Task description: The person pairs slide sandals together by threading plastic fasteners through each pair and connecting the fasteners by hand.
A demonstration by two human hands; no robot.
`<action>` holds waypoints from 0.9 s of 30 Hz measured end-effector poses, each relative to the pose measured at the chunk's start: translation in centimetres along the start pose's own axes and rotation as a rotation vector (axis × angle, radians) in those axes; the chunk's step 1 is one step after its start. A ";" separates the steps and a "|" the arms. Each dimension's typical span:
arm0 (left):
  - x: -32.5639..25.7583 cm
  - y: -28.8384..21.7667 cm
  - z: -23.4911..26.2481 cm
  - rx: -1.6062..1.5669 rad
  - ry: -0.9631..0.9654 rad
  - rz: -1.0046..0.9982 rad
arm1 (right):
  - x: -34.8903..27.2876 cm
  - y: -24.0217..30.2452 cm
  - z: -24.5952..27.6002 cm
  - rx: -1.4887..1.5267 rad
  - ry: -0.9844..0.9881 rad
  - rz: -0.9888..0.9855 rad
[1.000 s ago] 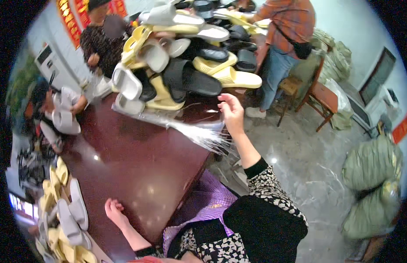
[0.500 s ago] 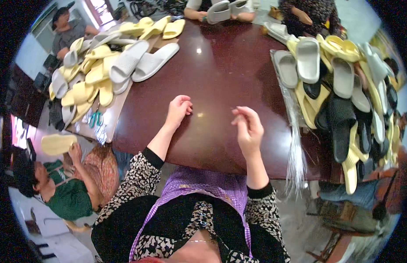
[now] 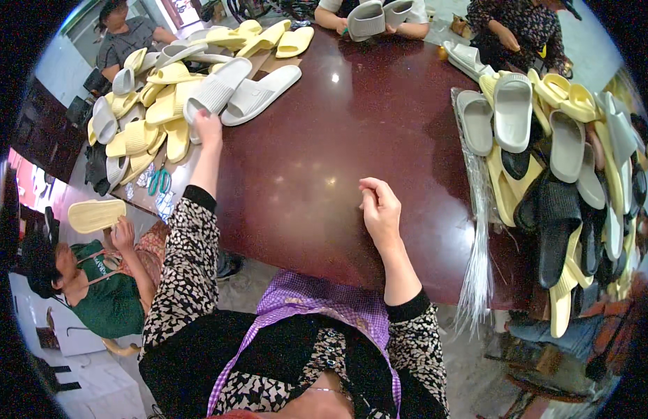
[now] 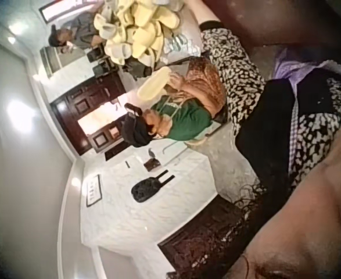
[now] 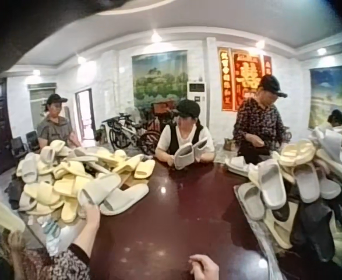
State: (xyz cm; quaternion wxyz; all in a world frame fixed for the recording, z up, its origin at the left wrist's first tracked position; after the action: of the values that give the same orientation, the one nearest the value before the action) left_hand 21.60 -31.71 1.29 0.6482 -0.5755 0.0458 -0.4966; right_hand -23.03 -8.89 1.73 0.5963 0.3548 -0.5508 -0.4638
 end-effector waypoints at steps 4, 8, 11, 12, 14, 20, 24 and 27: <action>2.4 -1.2 -1.9 -0.224 0.214 0.195 | 0.1 -0.9 1.0 0.004 -0.038 -0.080; 1.1 0.0 -4.6 -0.504 0.396 0.612 | 0.3 -1.4 1.1 -0.035 -0.025 -0.117; -0.2 0.1 -5.1 -0.685 0.384 0.671 | 0.7 -1.4 0.9 -0.045 -0.007 -0.131; -1.6 0.0 -6.0 -0.855 0.418 0.767 | 0.9 -1.2 0.9 -0.040 -0.007 -0.121; -6.5 -3.9 -8.8 -1.026 0.556 0.882 | 0.6 -1.6 1.8 -0.047 -0.038 -0.125; -17.4 -14.1 -8.8 -1.106 1.009 0.811 | 0.1 0.0 4.3 0.093 -0.352 0.017; -21.5 -18.4 -8.1 -1.009 1.157 0.655 | -0.7 0.8 8.3 0.008 -0.602 0.142; -23.7 -19.6 -6.7 -1.026 1.189 0.671 | -1.0 0.6 9.6 0.066 -0.694 0.145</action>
State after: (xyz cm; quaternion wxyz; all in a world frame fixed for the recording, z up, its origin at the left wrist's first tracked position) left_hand -6.11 -16.89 2.42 0.2884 -0.3973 0.7656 -0.4157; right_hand -32.40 -6.92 3.32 0.3933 0.1552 -0.7589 -0.4952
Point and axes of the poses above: each hand's wrist, its own x-axis towards the middle knuckle, its own z-axis out of the back of the hand, y = z × x, the point moved 6 cm from there along x, towards the middle knuckle, and after that the axes turned 8 degrees about y, right-handed, at the moved point
